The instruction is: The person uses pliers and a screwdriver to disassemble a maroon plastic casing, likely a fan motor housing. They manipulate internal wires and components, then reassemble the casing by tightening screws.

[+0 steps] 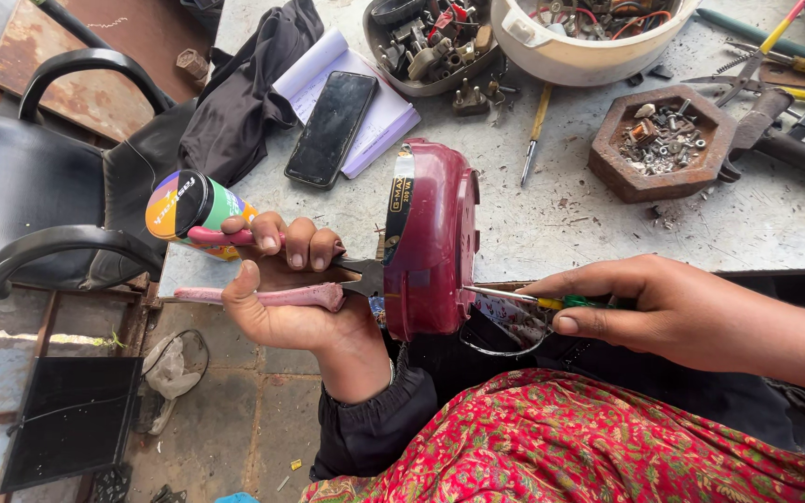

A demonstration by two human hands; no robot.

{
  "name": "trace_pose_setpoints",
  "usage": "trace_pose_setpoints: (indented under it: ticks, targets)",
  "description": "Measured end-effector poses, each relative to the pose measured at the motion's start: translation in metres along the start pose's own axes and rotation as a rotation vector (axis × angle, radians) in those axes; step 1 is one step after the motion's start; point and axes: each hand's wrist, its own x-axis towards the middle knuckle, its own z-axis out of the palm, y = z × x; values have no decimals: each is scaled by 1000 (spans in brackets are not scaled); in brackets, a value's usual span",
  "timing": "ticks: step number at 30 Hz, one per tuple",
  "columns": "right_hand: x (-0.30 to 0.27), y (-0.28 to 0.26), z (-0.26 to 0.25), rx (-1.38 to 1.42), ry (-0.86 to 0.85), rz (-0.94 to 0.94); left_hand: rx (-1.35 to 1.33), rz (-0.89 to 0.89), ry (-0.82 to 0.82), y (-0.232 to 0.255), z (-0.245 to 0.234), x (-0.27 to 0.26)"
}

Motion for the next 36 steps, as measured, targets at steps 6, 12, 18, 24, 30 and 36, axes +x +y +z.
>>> trace_pose_setpoints:
  ticks: [6, 12, 18, 24, 30, 36]
  targets:
    - [-2, 13, 1, 280, -93, 183, -42, -31, -22, 2, -6, 2]
    - [-4, 13, -2, 768, -350, 132, -69, -54, -41, 1, -7, 1]
    - [1, 2, 0, 331, -171, 142, -85, -115, 14, 3, -11, 5]
    - [-14, -9, 10, -201, 171, -611, -181, -138, 14, 5, -15, 0]
    - [-25, -20, 18, -556, 290, -487, -141, -155, 107, 8, -21, 3]
    - [-30, -9, 22, -978, 350, -542, -110, -130, 77, 5, -18, 3]
